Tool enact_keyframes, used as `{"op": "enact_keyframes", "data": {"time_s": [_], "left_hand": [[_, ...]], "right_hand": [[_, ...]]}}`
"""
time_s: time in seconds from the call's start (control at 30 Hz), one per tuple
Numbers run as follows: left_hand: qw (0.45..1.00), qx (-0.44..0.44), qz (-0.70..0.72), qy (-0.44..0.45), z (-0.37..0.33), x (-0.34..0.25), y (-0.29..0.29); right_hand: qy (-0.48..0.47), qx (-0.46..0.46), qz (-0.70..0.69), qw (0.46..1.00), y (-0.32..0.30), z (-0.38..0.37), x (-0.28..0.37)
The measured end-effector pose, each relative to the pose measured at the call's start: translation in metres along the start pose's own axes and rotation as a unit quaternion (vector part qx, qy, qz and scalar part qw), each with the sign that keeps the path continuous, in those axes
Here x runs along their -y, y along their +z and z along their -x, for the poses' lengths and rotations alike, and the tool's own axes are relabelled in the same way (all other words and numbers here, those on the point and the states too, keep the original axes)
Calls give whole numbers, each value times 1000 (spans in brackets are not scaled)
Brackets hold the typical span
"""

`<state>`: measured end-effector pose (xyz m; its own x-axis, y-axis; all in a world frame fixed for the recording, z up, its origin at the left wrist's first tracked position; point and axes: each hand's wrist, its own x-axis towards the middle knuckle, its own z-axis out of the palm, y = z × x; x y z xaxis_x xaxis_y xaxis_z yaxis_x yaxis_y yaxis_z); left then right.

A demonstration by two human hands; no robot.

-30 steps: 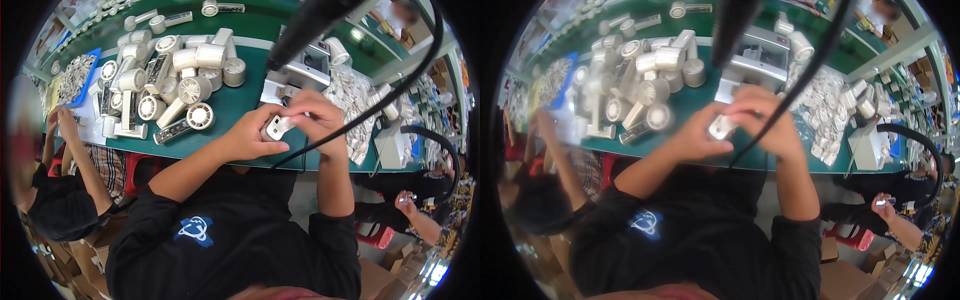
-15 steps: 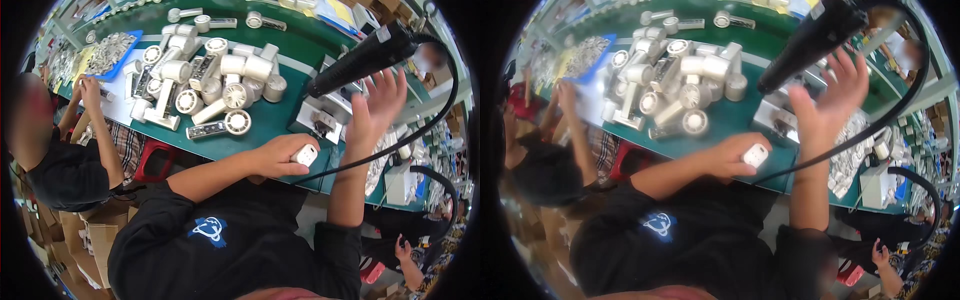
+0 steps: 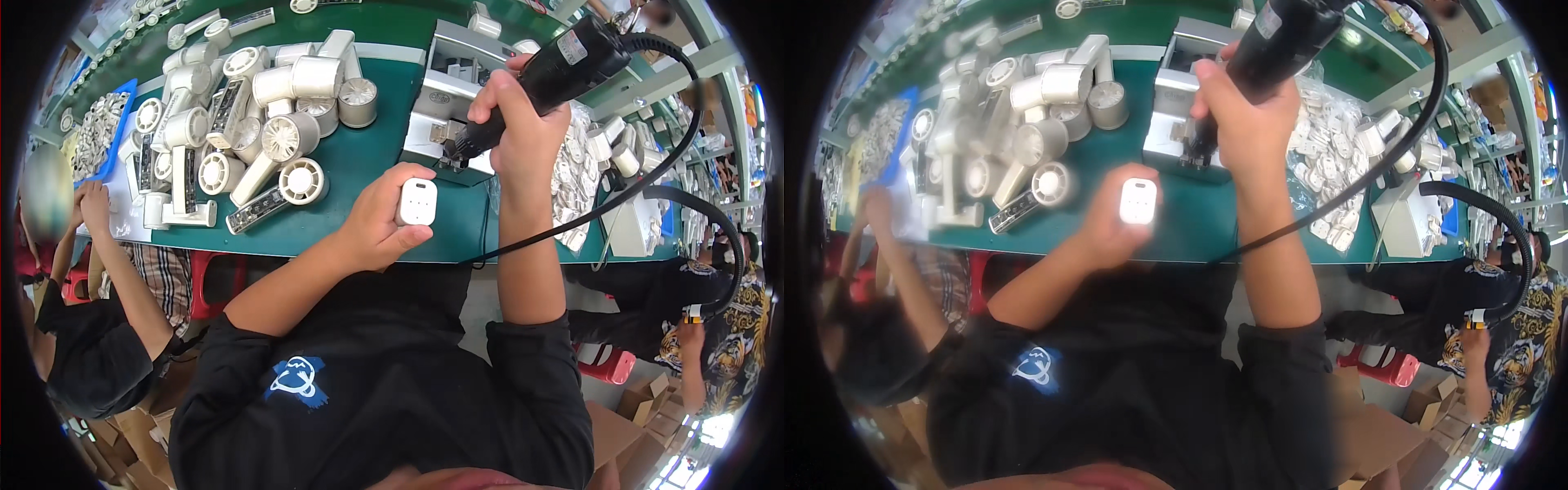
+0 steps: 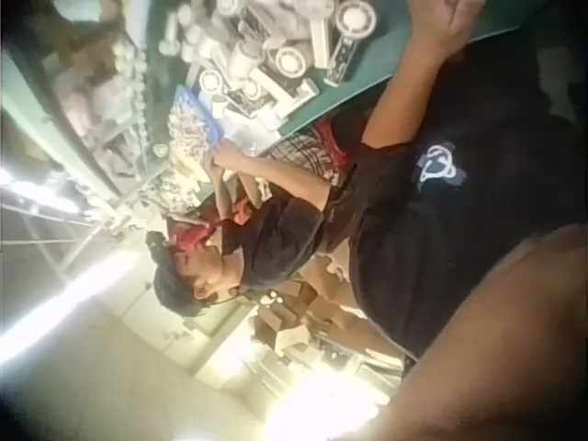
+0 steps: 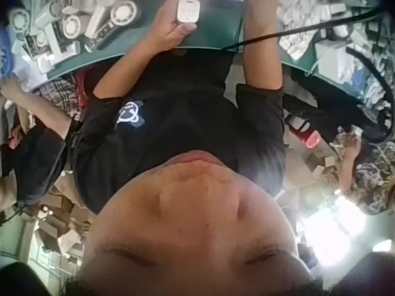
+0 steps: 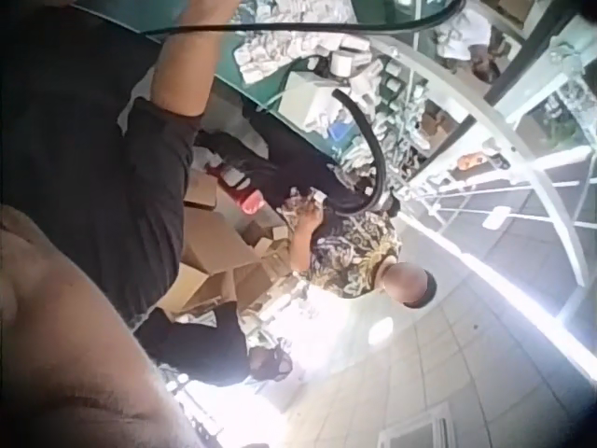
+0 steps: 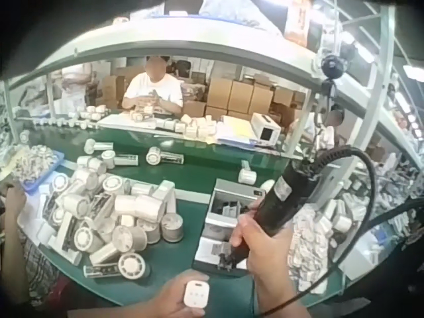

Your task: Using a power screwdriver to assemble small plastic fans on an assembly line.

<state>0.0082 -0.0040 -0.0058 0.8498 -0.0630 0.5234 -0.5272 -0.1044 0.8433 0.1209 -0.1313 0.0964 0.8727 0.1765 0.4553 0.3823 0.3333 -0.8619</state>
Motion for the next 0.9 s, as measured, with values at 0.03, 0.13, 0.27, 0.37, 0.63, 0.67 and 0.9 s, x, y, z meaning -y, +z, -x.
{"op": "enact_keyframes", "data": {"time_s": [0.03,0.13,0.27,0.37,0.63,0.67,0.9], "left_hand": [[1000,1,2,-1,0,1,1],[1000,-10,-1,4,0,-1,2],[998,9,-62,4,-7,-13,2],[995,21,-96,23,-11,-16,4],[994,51,-93,8,-13,-12,6],[993,61,-101,-1,-14,-13,6],[991,64,-115,22,-16,-11,7]], "right_hand": [[0,-2,-3,1000,-1,2,-1],[28,26,16,999,-3,8,3],[20,11,-25,999,0,16,27],[-71,97,-135,984,-1,23,66],[-57,172,-176,967,11,30,76],[-54,173,-177,967,10,30,77],[-55,193,-184,962,12,31,75]]}}
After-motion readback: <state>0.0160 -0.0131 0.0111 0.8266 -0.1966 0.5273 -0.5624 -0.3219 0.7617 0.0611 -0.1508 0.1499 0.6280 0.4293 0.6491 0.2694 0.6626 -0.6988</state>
